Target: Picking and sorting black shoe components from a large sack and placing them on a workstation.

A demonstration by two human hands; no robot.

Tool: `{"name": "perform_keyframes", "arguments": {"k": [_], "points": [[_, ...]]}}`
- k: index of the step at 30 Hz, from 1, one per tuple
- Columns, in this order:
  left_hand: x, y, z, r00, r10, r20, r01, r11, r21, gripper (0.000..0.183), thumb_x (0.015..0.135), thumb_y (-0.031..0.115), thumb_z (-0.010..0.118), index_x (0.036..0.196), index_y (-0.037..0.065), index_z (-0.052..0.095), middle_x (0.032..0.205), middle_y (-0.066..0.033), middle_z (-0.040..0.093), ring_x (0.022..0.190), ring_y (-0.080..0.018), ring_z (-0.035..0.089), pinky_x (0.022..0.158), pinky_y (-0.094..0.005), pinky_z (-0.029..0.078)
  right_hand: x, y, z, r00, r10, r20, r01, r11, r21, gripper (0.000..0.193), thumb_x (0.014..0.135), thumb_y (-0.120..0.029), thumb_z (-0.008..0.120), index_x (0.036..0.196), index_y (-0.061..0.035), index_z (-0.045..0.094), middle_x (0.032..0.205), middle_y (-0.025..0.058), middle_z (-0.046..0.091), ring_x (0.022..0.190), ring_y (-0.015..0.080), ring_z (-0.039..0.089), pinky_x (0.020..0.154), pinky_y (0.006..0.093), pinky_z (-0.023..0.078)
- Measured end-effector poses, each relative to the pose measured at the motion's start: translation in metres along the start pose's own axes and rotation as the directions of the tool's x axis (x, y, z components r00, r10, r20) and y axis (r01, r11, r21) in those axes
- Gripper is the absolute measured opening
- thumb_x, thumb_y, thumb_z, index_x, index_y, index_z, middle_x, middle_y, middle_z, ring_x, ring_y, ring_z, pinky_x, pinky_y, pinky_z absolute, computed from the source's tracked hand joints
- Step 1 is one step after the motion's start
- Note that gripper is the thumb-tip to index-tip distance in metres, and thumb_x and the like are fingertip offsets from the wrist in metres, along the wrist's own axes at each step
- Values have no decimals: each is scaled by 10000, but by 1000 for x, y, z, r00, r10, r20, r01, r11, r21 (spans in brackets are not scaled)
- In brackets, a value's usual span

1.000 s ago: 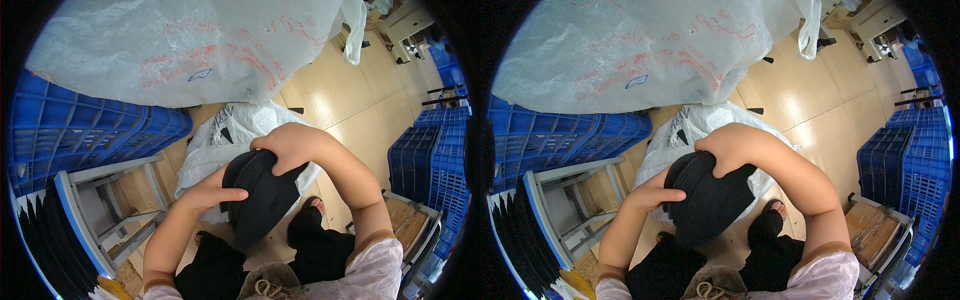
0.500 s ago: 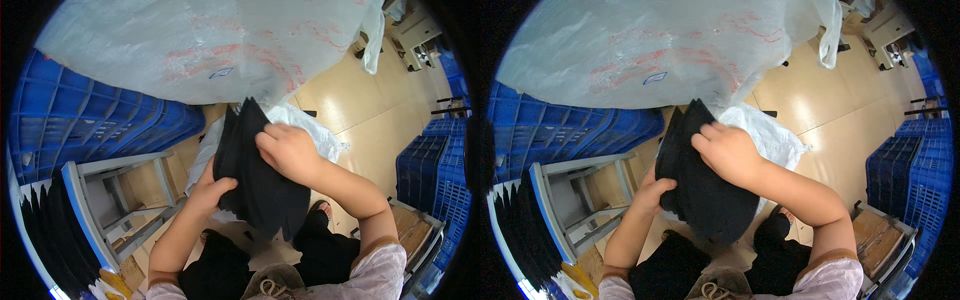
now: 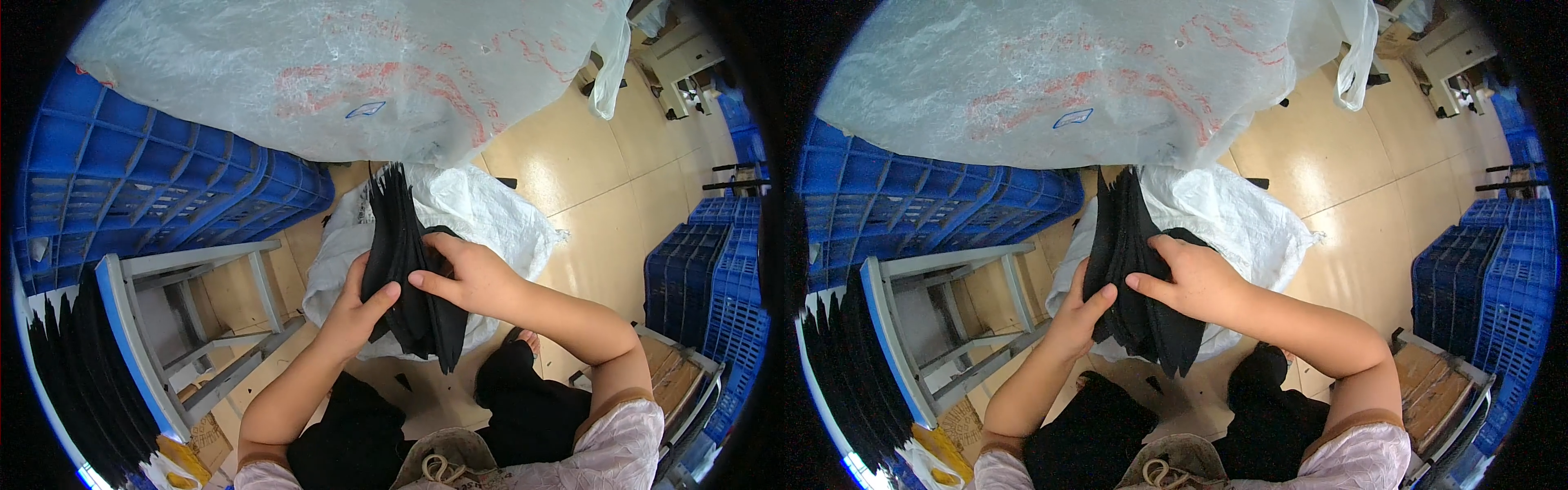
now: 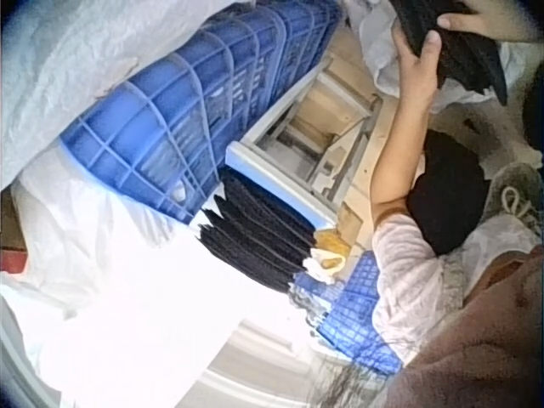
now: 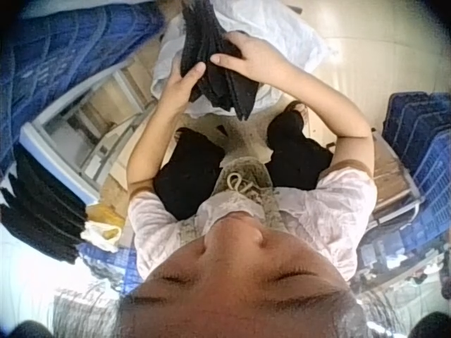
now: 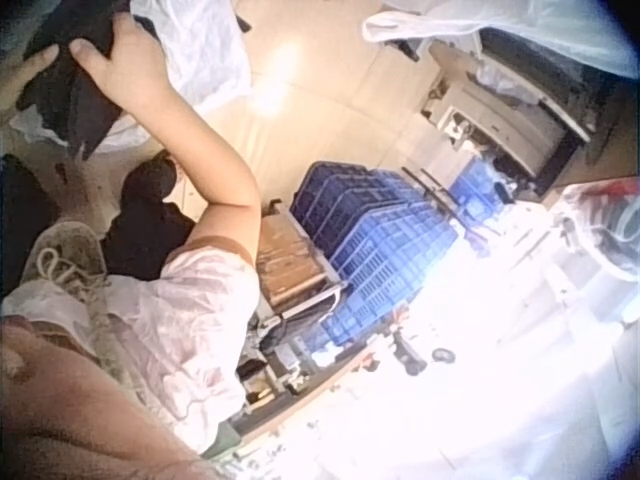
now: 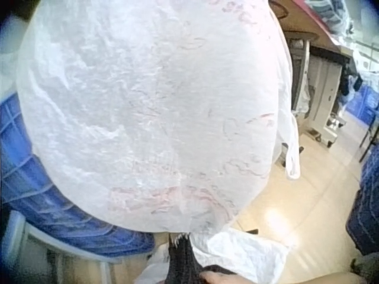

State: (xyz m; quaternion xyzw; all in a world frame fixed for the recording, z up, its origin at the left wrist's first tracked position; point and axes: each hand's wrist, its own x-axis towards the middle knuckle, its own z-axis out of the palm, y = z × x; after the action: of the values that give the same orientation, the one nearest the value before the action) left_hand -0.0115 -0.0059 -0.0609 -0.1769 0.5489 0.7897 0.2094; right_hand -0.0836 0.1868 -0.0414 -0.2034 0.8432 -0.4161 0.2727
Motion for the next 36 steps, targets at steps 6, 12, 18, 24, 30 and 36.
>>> {"name": "perform_keyframes", "arguments": {"k": [6,12,18,24,30,36], "points": [[-2,2,4,999,54,0,-52,970,236,664,794,136,641,1334,11,276,1222,-138,465,1122,-198,465,952,-301,368,-2,2,7,995,100,18,-101,969,225,683,776,-483,623,1153,64,466,991,248,588,899,350,607,777,359,480],[1,-2,-4,993,-15,-119,25,996,85,771,633,7,560,1338,-5,249,1175,-121,473,1072,-197,493,890,-304,423,0,8,7,987,139,80,-160,893,420,540,735,-122,552,1213,69,389,1077,262,552,1037,347,556,875,362,437],[4,-6,6,989,38,-146,-22,994,110,700,682,3,602,1314,-6,303,1167,-117,482,1063,-198,499,887,-298,427,-5,11,26,999,34,-36,-20,945,328,528,756,-69,560,1234,63,380,1147,264,525,1124,350,505,940,359,399],[13,-16,-13,974,14,-224,22,987,158,594,699,-8,591,1259,-14,391,1128,-131,523,1030,-214,528,876,-315,446,5,34,29,996,67,-55,-38,908,416,470,762,-48,557,1208,38,436,1128,220,549,1088,296,532,927,337,405],[8,-17,-28,954,-162,-253,118,976,-180,596,689,-39,528,1268,-25,386,1172,-165,504,1040,-291,529,899,-375,448,7,14,-27,984,177,18,-103,481,871,399,772,30,510,1168,11,471,1041,99,581,949,166,563,839,299,454],[2,-30,-31,938,-220,-269,138,946,-292,540,786,7,540,1300,12,373,1211,-137,507,1082,-258,522,910,-345,455,-4,-16,-43,996,85,-17,2,165,986,399,816,10,497,1208,7,426,1151,131,549,1020,224,567,920,350,442]]}}
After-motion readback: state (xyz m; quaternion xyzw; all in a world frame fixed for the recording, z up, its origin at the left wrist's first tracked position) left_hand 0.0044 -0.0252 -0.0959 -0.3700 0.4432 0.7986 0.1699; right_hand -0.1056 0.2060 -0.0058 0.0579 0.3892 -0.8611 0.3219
